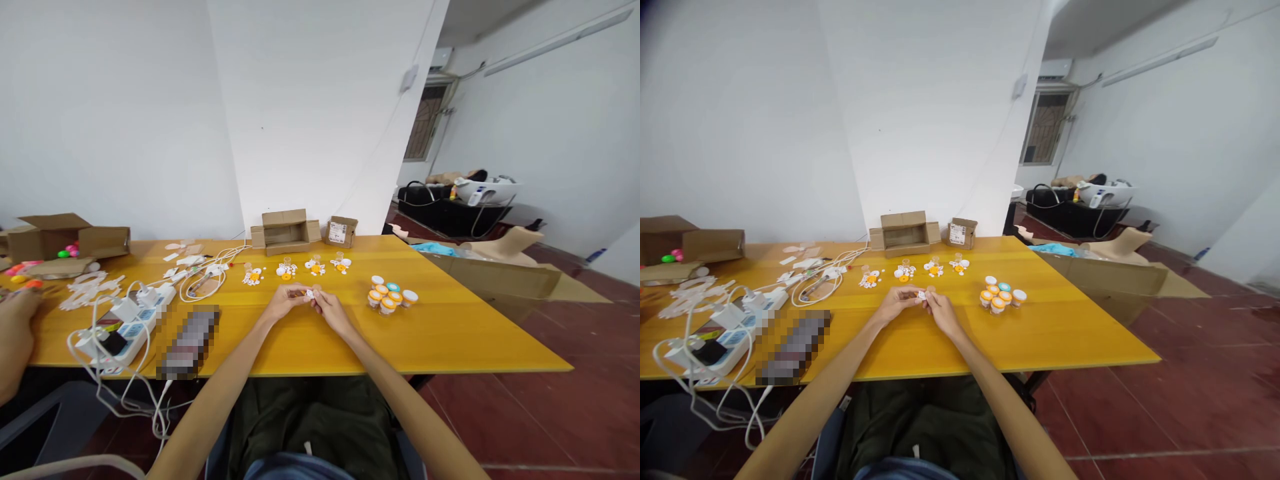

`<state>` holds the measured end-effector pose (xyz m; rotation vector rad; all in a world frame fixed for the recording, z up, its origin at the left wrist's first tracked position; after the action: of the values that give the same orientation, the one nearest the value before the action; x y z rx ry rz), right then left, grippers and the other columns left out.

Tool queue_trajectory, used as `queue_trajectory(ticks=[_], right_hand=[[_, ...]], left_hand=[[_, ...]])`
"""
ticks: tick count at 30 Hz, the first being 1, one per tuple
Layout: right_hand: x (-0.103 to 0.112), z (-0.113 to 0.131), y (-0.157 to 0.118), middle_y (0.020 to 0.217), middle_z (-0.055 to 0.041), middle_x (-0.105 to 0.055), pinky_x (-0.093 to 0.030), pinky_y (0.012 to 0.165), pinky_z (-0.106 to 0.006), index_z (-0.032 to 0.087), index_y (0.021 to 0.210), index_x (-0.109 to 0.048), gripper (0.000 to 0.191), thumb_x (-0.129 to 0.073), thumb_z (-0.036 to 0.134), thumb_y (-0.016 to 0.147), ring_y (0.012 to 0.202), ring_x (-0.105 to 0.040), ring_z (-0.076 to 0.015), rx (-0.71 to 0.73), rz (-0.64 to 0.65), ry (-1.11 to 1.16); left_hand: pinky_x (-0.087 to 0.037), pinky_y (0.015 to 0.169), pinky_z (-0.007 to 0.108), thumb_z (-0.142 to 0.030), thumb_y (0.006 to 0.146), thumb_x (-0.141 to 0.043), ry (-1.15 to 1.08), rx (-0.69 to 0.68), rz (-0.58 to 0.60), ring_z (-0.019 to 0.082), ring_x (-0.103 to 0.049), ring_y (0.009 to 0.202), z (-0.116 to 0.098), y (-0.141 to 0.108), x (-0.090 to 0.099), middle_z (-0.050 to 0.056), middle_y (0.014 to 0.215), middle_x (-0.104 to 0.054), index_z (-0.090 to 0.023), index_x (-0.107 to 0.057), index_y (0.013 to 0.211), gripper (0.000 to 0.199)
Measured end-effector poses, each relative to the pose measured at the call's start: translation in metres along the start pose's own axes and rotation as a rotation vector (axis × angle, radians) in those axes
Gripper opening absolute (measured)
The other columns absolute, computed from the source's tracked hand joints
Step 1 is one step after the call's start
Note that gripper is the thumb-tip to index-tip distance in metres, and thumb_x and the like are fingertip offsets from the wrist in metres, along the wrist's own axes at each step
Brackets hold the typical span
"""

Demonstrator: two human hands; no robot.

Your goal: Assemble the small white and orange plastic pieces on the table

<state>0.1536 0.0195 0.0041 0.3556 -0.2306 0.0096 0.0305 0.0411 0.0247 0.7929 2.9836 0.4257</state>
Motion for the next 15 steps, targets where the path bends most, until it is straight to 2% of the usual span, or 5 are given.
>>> queue_trajectory(ticks=[9,15], right_hand=[[0.0004,0.0062,-0.0001,0.049,0.0017,-0.046,-0.038,0.052,-0.029,0.023,0.058,-0.053,0.068,-0.036,0.085,0.081,0.049,-0.044,-0.0154,0.001,0.009,0.015],[0.0079,0.0073,0.0,0.051,0.0007,-0.048,-0.039,0.054,-0.03,0.023,0.059,-0.057,0.068,-0.034,0.082,0.084,0.051,-0.046,-0.017,0.027,-0.076,-0.043]], left_hand=[[-0.051,0.084,0.033,-0.037,0.068,-0.085,0.117,-0.026,-0.057,0.021,-0.068,0.086,-0.0007,0.001,0.0026,0.005,0.086,-0.078,-0.02,-0.08,0.097,0.034],[-0.05,0.082,0.032,-0.033,0.073,-0.08,0.277,-0.071,-0.13,0.019,-0.063,0.08,-0.0055,-0.0004,0.0074,0.003,0.084,-0.076,-0.022,-0.08,0.091,0.022]])
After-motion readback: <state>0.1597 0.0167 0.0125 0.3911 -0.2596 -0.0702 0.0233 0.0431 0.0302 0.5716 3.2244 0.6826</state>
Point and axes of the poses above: each hand's wrist, its own y-axis towards the middle knuckle, its own x-axis out of the back of the hand, z = x × y, the point moved 8 cm from there along y, towards the middle knuckle
